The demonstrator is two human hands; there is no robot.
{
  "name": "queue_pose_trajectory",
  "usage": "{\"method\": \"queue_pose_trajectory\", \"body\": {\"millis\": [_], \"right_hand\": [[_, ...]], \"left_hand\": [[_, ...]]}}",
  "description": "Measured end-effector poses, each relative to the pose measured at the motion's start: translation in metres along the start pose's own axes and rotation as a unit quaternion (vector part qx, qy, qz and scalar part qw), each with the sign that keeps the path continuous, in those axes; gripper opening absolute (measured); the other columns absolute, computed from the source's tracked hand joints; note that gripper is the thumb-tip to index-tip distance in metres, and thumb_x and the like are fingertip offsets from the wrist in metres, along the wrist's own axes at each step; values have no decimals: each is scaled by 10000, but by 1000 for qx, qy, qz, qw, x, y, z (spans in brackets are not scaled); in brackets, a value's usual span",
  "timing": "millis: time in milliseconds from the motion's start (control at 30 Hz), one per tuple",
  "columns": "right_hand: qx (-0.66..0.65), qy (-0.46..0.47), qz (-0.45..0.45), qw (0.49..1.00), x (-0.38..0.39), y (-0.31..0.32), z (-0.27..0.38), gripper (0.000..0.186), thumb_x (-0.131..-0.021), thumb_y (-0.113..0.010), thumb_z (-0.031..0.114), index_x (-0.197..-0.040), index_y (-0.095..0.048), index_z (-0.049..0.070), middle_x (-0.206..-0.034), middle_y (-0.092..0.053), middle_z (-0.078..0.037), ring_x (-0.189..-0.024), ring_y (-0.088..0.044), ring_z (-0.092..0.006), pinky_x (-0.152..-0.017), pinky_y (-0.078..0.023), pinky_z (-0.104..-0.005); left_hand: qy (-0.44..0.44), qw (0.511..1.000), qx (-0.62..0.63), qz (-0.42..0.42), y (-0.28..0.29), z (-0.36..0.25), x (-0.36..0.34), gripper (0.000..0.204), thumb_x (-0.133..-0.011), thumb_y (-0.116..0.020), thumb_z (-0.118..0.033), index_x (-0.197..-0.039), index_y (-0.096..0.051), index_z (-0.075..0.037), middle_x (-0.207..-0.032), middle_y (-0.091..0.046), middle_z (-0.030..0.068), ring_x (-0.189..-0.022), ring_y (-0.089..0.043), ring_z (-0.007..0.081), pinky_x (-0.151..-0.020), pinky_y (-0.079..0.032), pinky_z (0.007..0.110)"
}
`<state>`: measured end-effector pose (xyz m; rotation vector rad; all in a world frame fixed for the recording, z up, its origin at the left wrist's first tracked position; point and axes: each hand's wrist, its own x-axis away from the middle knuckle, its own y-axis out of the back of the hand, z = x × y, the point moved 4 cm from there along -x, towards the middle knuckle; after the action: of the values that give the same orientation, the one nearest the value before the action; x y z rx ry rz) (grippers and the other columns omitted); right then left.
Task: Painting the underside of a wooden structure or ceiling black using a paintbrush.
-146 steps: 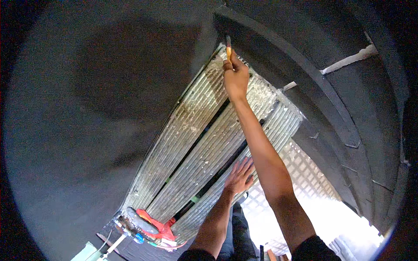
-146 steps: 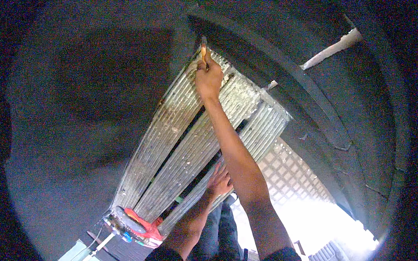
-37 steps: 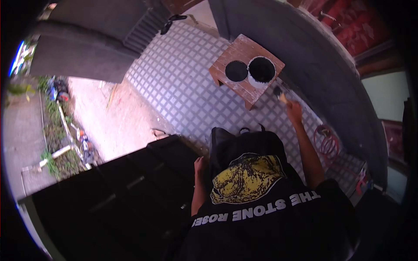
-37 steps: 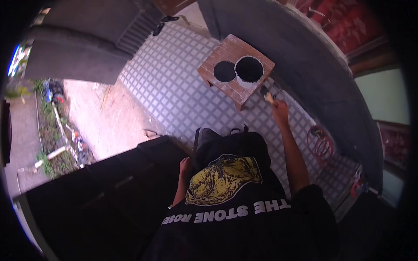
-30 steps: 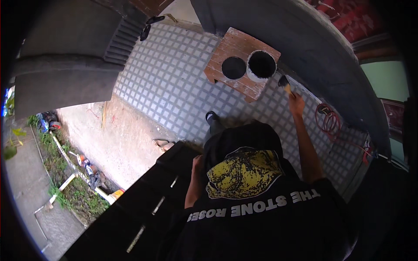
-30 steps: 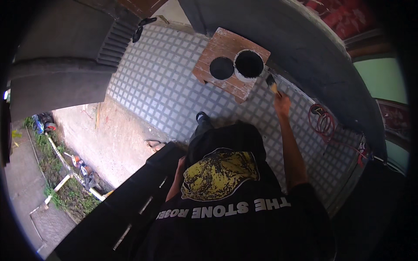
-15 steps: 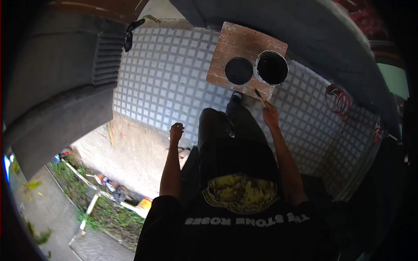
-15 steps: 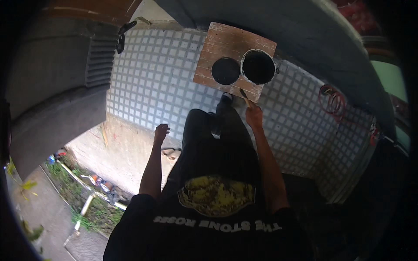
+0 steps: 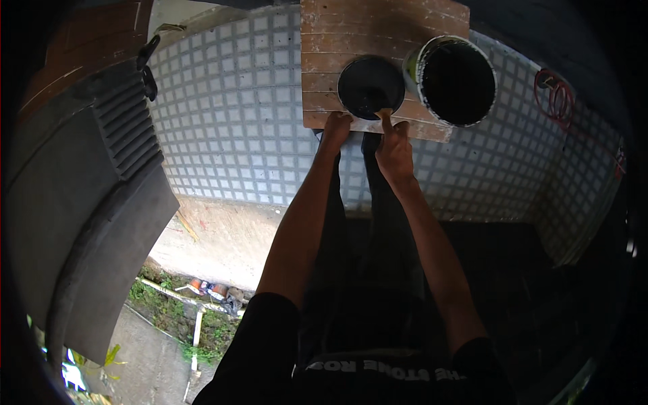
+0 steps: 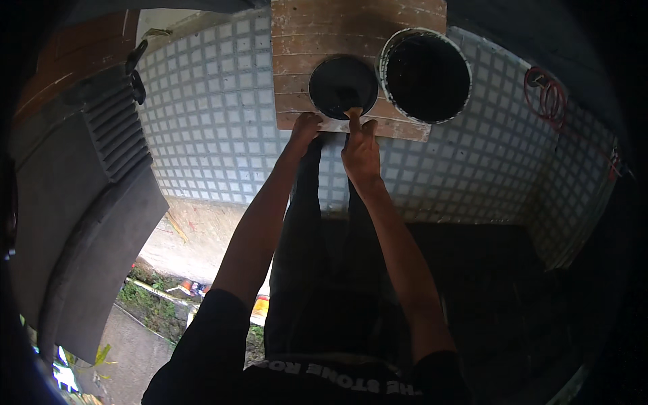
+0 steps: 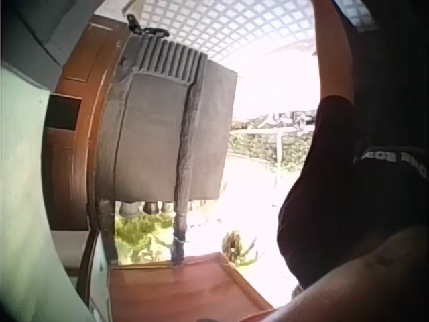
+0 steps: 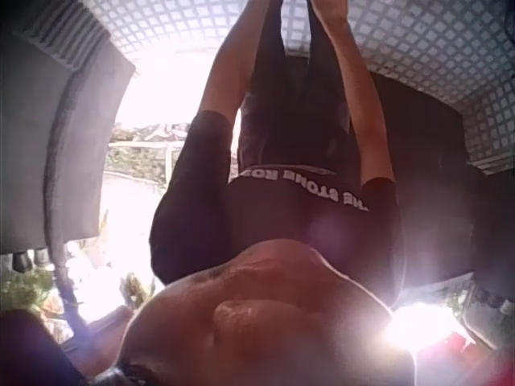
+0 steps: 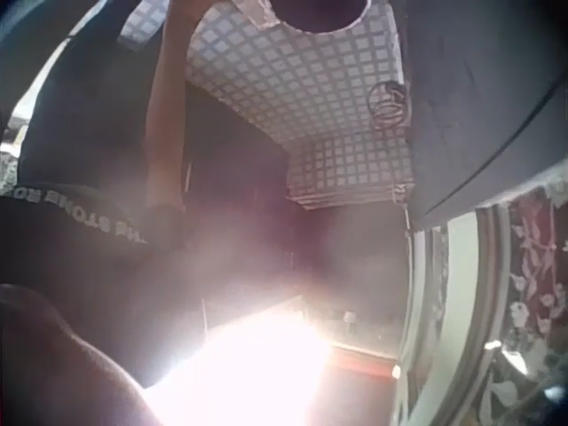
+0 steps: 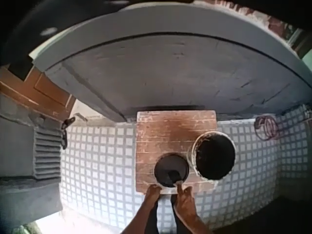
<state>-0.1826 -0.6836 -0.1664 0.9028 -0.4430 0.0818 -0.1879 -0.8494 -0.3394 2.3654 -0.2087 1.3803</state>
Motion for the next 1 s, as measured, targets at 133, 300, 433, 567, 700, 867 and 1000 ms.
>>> {"method": "queue_pose_trajectory", "body": {"millis": [133, 300, 433, 567, 700, 867, 1000], "right_hand": [[17, -71, 38, 997, 10, -12, -19, 730, -722, -532, -207, -1389, -306, -14, -1063, -422, -299, -820, -620, -477, -661, -595, -448], [3, -97, 62, 993, 13, -16, 5, 697, -726, -546, -189, -1365, -321, -25, -1075, -425, -307, -814, -622, -476, -667, -593, -453], [0, -113, 74, 991, 15, -12, 15, 672, -735, -548, -177, -1353, -333, -21, -1075, -435, -313, -793, -625, -483, -647, -584, -463], [-7, -80, 44, 996, 6, -6, 30, 660, -737, -538, -183, -1344, -336, -21, -1072, -439, -317, -779, -627, -488, -632, -576, -479], [-31, -107, 47, 993, 9, -22, 32, 676, -756, -511, -188, -1381, -334, -1, -1045, -448, -299, -784, -617, -456, -630, -554, -474], [-29, -140, 67, 987, 20, -27, 28, 650, -795, -495, -156, -1405, -359, 23, -1073, -452, -295, -763, -606, -420, -620, -531, -456], [-29, -83, 30, 996, 15, -7, 25, 523, -829, -507, -105, -1335, -390, -42, -987, -510, -274, -828, -622, -479, -660, -556, -488]], "left_hand": [[76, 978, 154, 116, -34, -36, 20, 239, -896, -534, -230, -1079, -594, -89, -982, -635, 30, -916, -624, 136, -812, -494, 308], [74, 967, 209, 125, -12, -36, 27, 328, -908, -491, -227, -1189, -577, -84, -1077, -663, 48, -978, -626, 144, -906, -468, 317], [73, 967, 194, 149, -3, -31, 22, 309, -910, -488, -238, -1161, -575, -81, -1091, -664, 51, -985, -625, 153, -926, -461, 329], [87, 959, 227, 143, -3, -29, 20, 257, -880, -531, -222, -1082, -596, -77, -1043, -671, 55, -964, -626, 160, -889, -465, 324], [79, 963, 220, 138, -5, -31, 21, 232, -855, -561, -199, -1043, -613, -74, -998, -678, 52, -927, -629, 159, -844, -475, 313], [81, 960, 196, 182, -1, -34, 22, 302, -901, -500, -275, -1120, -572, -79, -1074, -641, 57, -1041, -596, 167, -952, -434, 339], [82, 960, 203, 175, 0, -32, 25, 356, -908, -469, -274, -1183, -547, -63, -1139, -639, 81, -1088, -589, 180, -971, -420, 349]]}}
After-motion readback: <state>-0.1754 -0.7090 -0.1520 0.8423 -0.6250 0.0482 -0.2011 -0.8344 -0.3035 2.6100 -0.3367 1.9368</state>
